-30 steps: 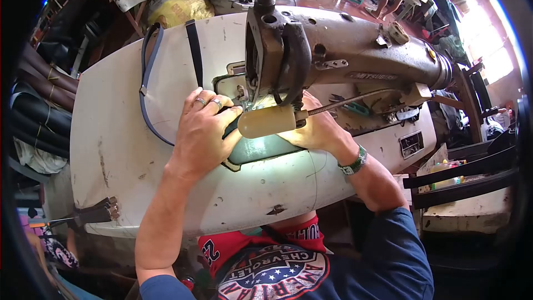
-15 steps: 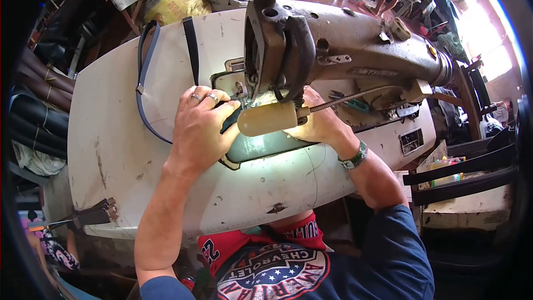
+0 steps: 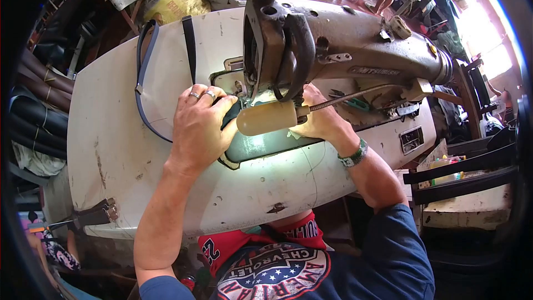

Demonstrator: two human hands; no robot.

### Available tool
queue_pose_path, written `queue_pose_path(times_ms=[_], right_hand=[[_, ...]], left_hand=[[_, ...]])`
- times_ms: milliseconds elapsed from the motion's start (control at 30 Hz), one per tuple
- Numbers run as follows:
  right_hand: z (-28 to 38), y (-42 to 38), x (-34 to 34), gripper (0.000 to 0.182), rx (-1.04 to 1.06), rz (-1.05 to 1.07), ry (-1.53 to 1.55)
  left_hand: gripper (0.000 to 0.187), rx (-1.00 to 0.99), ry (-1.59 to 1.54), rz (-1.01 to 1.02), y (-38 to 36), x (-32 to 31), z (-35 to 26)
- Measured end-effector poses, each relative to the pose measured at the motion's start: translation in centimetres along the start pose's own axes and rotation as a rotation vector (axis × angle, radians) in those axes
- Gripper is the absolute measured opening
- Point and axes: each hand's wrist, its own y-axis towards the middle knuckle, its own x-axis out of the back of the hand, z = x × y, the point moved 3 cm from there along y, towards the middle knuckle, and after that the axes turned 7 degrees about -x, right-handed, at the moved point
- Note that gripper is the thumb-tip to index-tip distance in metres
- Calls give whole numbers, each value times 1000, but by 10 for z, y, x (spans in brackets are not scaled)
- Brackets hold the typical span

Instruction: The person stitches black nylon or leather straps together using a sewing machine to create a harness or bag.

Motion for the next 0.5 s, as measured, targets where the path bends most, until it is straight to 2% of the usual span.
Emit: queue_pose_path(times_ms=[467, 500], right_hand=[[-11, -2, -6, 44, -13, -17, 2], [-9, -3, -4, 43, -34, 61, -87]], left_hand=[[35, 17, -3, -14, -2, -3, 3], [34, 11, 5, -19, -2, -3, 3]])
